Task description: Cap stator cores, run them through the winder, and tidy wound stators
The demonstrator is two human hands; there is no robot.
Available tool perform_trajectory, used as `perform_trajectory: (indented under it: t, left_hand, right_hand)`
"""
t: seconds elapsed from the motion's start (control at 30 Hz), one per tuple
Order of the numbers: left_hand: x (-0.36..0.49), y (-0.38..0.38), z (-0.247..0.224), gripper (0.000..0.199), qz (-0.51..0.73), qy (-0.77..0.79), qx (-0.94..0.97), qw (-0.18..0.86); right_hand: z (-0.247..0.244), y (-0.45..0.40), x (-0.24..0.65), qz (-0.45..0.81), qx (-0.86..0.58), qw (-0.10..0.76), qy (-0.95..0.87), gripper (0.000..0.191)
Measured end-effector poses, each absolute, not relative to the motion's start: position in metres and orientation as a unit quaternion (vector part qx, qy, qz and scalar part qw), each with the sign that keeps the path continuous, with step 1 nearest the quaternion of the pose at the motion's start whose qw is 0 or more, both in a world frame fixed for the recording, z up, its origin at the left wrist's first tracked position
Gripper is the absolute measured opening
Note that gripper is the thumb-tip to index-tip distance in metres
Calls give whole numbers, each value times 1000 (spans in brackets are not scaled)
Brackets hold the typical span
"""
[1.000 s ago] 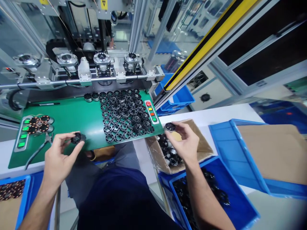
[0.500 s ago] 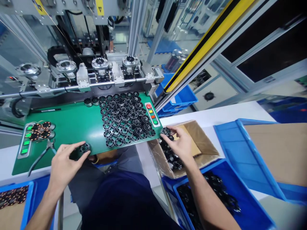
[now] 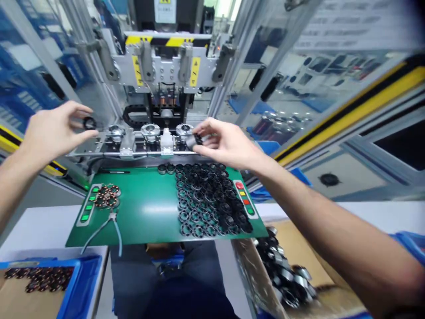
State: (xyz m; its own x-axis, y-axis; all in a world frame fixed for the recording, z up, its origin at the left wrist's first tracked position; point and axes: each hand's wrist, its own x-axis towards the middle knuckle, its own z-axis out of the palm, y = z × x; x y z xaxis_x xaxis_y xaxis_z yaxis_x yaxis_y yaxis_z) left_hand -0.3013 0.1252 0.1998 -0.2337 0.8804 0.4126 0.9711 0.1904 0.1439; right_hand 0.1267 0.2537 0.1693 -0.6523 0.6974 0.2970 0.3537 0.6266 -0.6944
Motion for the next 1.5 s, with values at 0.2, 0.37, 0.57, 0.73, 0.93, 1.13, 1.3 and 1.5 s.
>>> perform_trajectory:
  t: [0.2,0.37,0.57,0.73,0.93,1.13,1.3,1.5]
  left_hand:
    - [-355,220,178,78,-130,-770,-624,17]
    - [-379,249,146,60,-104,-756,-646,3]
    - [-402,261,147,62,-79,-718,-690,-37]
    - [-406,271,153,60,-38,-704,-707,-62]
    - [-410,272,152,57,-47,-692,-714,-94]
    - [-402,257,147,58,-46,-687,-724,-51]
    - [-375,224,118,79,-55,-692,-720,-3]
    - [-342,205,78,92,-130,-719,-683,18]
  right_hand:
    - [169,327,-32,113,-300,184,-929,38]
    - [153,363,-81,76,-288,136,-945,38]
    - [150,388,-94,64,-260,83,-960,40]
    - [156,399,-103,54,-243,59,-967,38]
    - [159,409,-109,62,-211,39,-975,36]
    - [161,422,-113,80,-198,36,-976,33]
    - [158,425,-106,89,-199,54,-974,36]
    - [154,427,-105,88,-205,55,-973,39]
